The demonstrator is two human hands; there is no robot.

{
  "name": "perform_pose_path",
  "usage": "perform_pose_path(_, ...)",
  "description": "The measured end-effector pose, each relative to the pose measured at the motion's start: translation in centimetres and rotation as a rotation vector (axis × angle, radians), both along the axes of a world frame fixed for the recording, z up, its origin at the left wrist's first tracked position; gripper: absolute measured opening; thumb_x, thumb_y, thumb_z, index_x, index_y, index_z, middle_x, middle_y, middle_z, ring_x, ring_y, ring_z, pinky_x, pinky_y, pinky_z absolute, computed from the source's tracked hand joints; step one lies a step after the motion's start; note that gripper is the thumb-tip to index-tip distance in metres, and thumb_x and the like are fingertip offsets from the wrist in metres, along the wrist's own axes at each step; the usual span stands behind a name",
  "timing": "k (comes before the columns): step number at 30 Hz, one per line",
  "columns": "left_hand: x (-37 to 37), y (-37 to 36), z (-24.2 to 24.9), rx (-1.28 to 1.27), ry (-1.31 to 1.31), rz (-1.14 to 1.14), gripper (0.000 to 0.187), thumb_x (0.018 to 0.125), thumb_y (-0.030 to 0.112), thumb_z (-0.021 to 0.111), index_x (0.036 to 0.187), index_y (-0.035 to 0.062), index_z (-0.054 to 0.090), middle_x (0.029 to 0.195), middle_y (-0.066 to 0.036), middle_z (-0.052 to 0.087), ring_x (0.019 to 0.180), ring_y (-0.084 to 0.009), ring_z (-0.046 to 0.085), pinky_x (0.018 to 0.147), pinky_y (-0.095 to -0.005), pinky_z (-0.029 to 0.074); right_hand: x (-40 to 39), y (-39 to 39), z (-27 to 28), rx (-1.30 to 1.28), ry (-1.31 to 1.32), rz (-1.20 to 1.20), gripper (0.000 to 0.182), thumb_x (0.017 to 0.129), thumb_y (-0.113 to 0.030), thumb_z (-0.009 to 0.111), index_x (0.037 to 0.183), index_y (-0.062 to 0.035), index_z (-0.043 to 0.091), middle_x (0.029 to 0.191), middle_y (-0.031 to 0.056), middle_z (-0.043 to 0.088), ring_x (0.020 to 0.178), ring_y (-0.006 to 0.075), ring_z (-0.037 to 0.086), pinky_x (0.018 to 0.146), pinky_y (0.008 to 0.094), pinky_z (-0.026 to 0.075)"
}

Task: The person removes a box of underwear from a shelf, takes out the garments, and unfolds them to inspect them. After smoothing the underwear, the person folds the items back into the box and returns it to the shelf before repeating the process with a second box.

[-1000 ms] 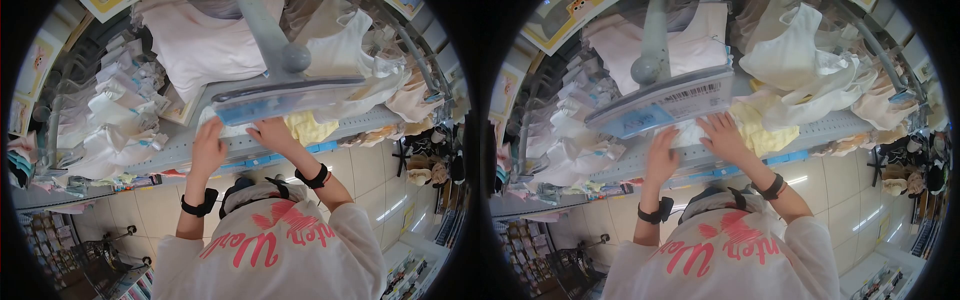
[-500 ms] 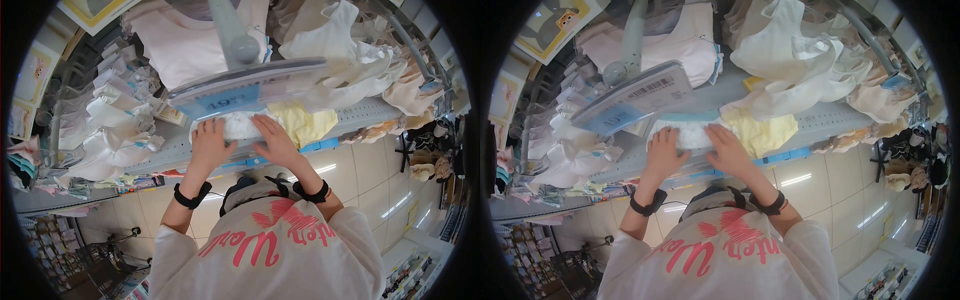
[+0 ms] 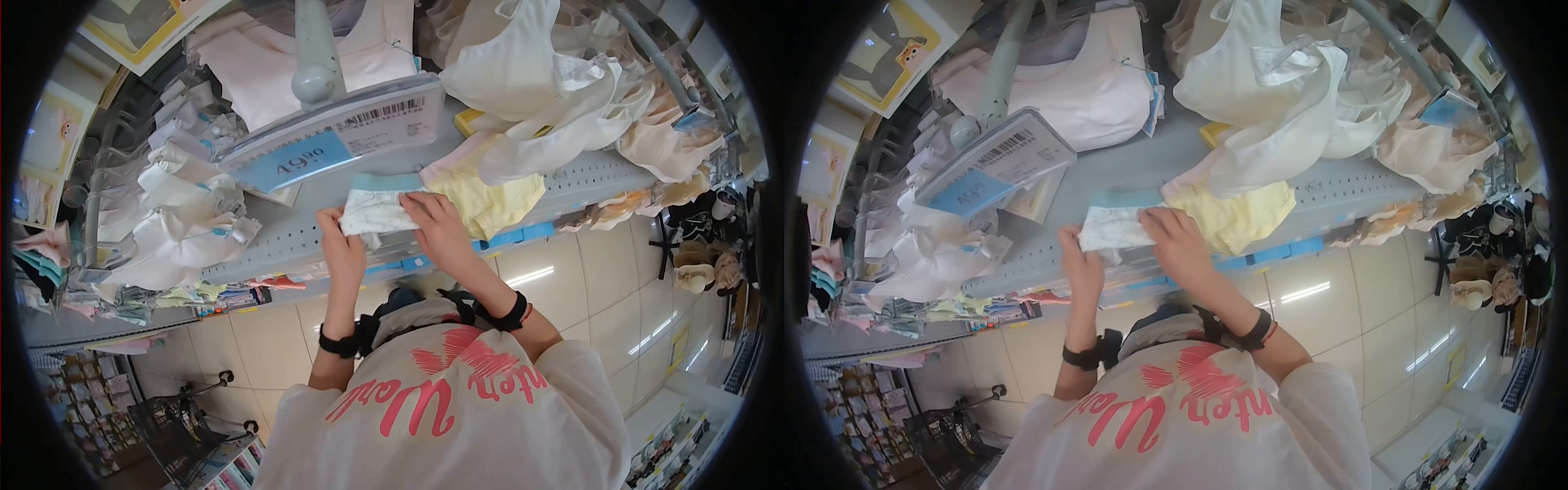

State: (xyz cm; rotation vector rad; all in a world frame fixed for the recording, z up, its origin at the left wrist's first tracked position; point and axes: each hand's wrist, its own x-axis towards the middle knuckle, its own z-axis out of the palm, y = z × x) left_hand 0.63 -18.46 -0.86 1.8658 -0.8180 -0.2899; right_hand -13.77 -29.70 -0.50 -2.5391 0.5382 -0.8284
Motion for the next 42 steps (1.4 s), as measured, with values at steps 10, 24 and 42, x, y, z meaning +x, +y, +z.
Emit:
perform_pose_path(10,-1.2,-1.1,1.2,-0.087,0.528,-0.269,0.051,0.089,0.007,0.044,0.135,0.0005,0.023,0.131,-0.017,0.037,0.122,-0.0282,0.040,0.101,-0.0388,0.035,0.4,-1.0,0.1,0.185,-0.057,-0.134,0.053,0.066,0.004,0.057,0.119,0.0003,0.050,0.106,0.0119,0.050,0.095,0.0293,0.048,0.084,0.0371,0.042)
perform_pose_path(24,-2.6,-5.2,2.9,-0.596,1.614,-0.424,0.046,0.087,0.013,0.046,0.129,0.0002,0.032,0.129,-0.015,0.043,0.120,-0.0313,0.042,0.100,-0.0454,0.036,0.3,-1.9,-1.2,2.094,-0.992,0.418,0.044,0.082,-0.005,0.039,0.124,0.0041,0.045,0.126,0.0158,0.048,0.112,0.0219,0.049,0.096,0.0294,0.034)
perform_pose_path(42,0.0,-3.4,1.5,-0.372,1.226,-0.347,0.029,0.087,0.003,0.045,0.116,-0.0003,0.044,0.111,-0.009,0.055,0.105,-0.0188,0.053,0.088,-0.0330,0.044,2.5,-1.6,0.3,1.788,-0.457,0.125,0.042,0.084,-0.009,0.057,0.123,-0.0012,0.043,0.110,0.0065,0.055,0.102,0.0146,0.055,0.084,0.0281,0.046)
